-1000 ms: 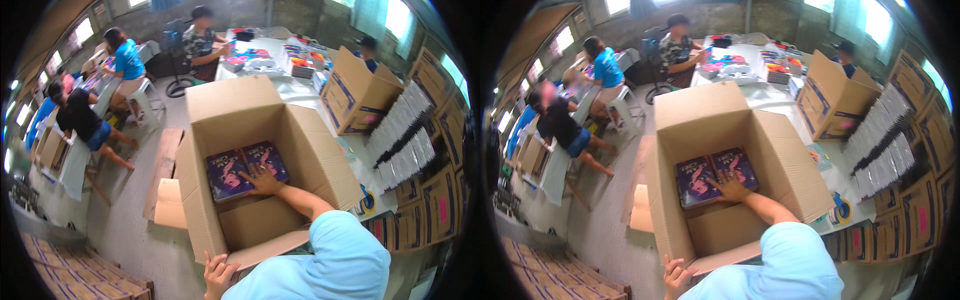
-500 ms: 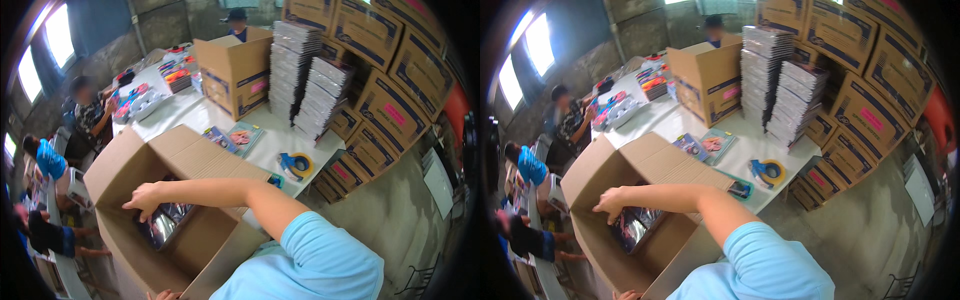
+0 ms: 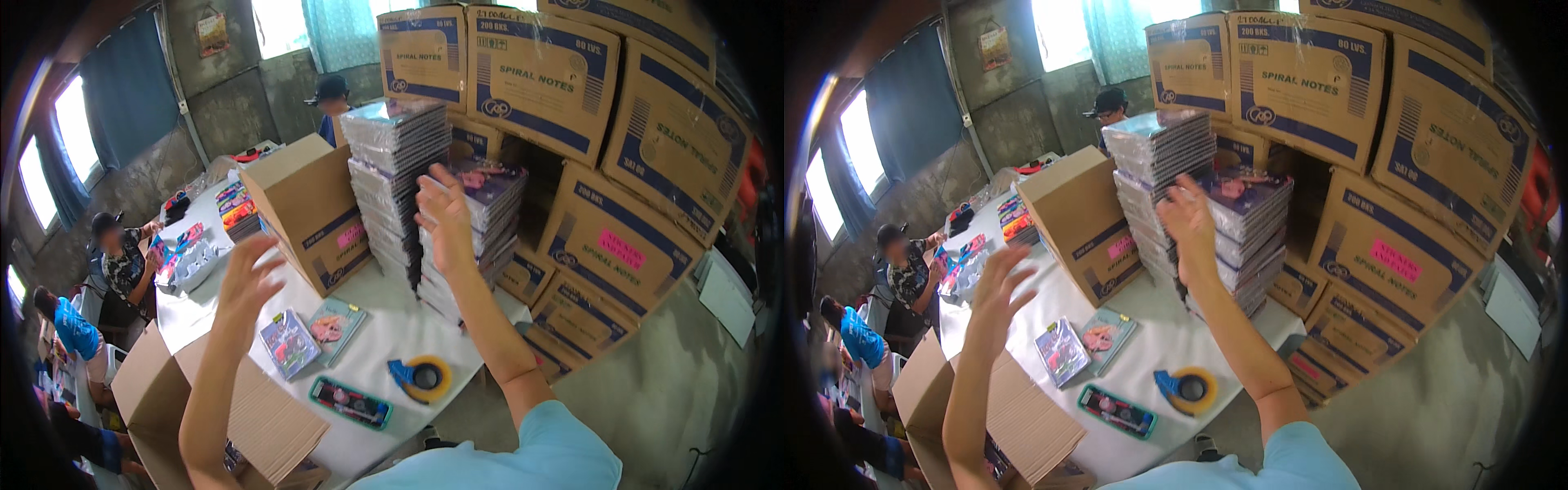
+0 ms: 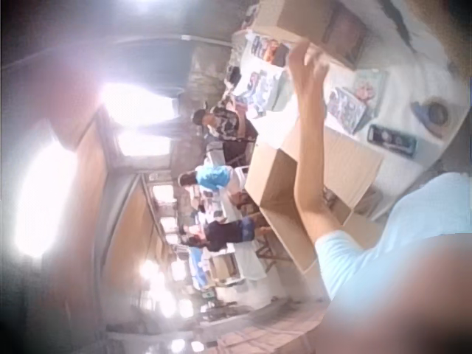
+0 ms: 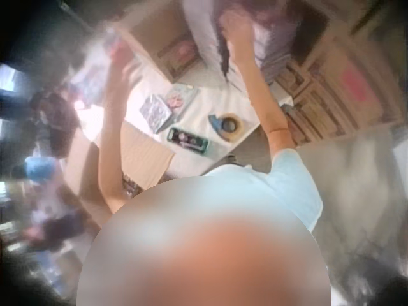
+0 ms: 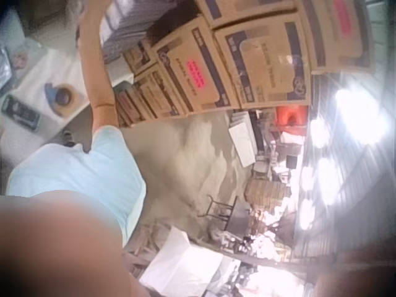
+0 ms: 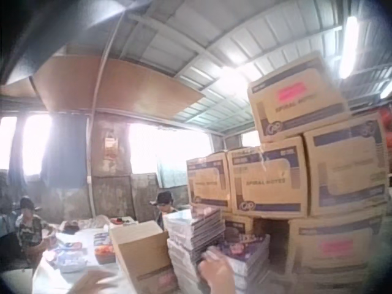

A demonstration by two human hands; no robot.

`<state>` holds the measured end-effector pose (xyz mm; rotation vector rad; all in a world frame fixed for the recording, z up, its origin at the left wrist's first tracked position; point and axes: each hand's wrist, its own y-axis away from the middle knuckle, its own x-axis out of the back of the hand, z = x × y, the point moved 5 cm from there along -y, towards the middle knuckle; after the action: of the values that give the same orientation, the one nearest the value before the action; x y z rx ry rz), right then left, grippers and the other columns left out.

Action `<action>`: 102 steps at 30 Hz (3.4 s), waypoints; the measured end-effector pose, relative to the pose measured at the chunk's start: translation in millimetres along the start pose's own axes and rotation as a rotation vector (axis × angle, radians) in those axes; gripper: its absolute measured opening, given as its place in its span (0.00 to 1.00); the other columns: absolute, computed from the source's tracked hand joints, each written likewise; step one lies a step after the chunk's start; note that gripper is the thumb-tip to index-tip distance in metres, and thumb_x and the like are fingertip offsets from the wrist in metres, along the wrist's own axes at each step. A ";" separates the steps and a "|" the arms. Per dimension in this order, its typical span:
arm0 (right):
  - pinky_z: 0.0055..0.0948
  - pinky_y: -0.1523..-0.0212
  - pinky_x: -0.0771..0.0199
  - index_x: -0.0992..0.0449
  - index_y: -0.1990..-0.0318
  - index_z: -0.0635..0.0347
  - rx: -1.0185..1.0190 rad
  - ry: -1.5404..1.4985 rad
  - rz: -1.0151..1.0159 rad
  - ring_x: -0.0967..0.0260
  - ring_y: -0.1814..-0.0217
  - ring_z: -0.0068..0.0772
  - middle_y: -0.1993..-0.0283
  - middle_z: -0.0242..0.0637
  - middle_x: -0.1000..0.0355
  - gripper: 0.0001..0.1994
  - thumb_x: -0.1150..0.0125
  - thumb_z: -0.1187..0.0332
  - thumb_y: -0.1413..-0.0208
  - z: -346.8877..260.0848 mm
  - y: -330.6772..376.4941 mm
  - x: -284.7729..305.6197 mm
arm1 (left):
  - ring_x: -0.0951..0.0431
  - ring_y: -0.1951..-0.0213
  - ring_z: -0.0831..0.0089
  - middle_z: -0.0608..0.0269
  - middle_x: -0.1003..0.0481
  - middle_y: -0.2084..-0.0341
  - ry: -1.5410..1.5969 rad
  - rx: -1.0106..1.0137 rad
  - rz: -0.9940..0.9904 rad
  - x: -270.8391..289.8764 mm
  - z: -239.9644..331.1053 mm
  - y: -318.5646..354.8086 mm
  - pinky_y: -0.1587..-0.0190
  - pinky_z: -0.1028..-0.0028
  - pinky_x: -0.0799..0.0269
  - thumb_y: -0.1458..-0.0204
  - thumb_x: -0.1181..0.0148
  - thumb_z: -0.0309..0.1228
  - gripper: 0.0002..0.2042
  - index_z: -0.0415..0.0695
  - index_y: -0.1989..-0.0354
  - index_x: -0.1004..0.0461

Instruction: The person assembles a cardboard box and packs multiple stacks of spiral notebooks into it. They arrange the notebooks neatly inside, close the box flaps, and seal the box using a tape dispenser.

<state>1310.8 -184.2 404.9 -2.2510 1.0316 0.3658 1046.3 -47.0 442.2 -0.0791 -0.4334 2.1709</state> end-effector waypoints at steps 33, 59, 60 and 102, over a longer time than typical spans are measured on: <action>0.36 0.44 0.32 0.30 0.47 0.59 -0.124 -0.917 -0.307 0.30 0.47 0.35 0.51 0.36 0.27 0.20 0.45 0.55 0.41 77.4 -50.6 -66.3 | 0.40 0.39 0.64 0.53 0.38 0.41 -0.679 -0.375 0.280 -12.1 110.3 -122.3 0.37 0.61 0.50 0.51 0.73 0.73 0.45 0.50 0.36 0.40; 0.37 0.57 0.27 0.52 0.32 0.64 0.685 0.274 -0.708 0.29 0.55 0.46 0.51 0.46 0.32 0.48 0.31 0.73 0.64 8.2 251.6 -259.7 | 0.31 0.42 0.58 0.63 0.45 0.34 0.991 -0.748 0.584 92.9 24.2 560.1 0.57 0.65 0.30 0.46 0.43 0.39 0.30 0.57 0.34 0.43; 0.37 0.60 0.28 0.53 0.32 0.64 0.848 0.367 -0.747 0.29 0.57 0.47 0.53 0.47 0.32 0.49 0.31 0.73 0.64 7.4 265.0 -279.9 | 0.28 0.45 0.56 0.60 0.44 0.34 1.020 -0.798 0.521 103.5 25.8 577.6 0.61 0.65 0.29 0.45 0.45 0.40 0.29 0.54 0.34 0.43; 0.29 0.36 0.44 0.57 0.29 0.59 0.041 0.412 -1.239 0.47 0.32 0.32 0.30 0.44 0.49 0.46 0.34 0.76 0.55 63.5 446.6 -476.2 | 0.53 0.33 0.40 0.35 0.50 0.35 -0.905 0.372 0.644 219.3 43.4 626.4 0.34 0.53 0.52 0.64 0.26 0.40 0.41 0.45 0.39 0.39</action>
<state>662.0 -88.3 395.3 -2.4904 -0.3191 -0.6517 422.0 -222.7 294.6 1.1452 -0.5313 2.7965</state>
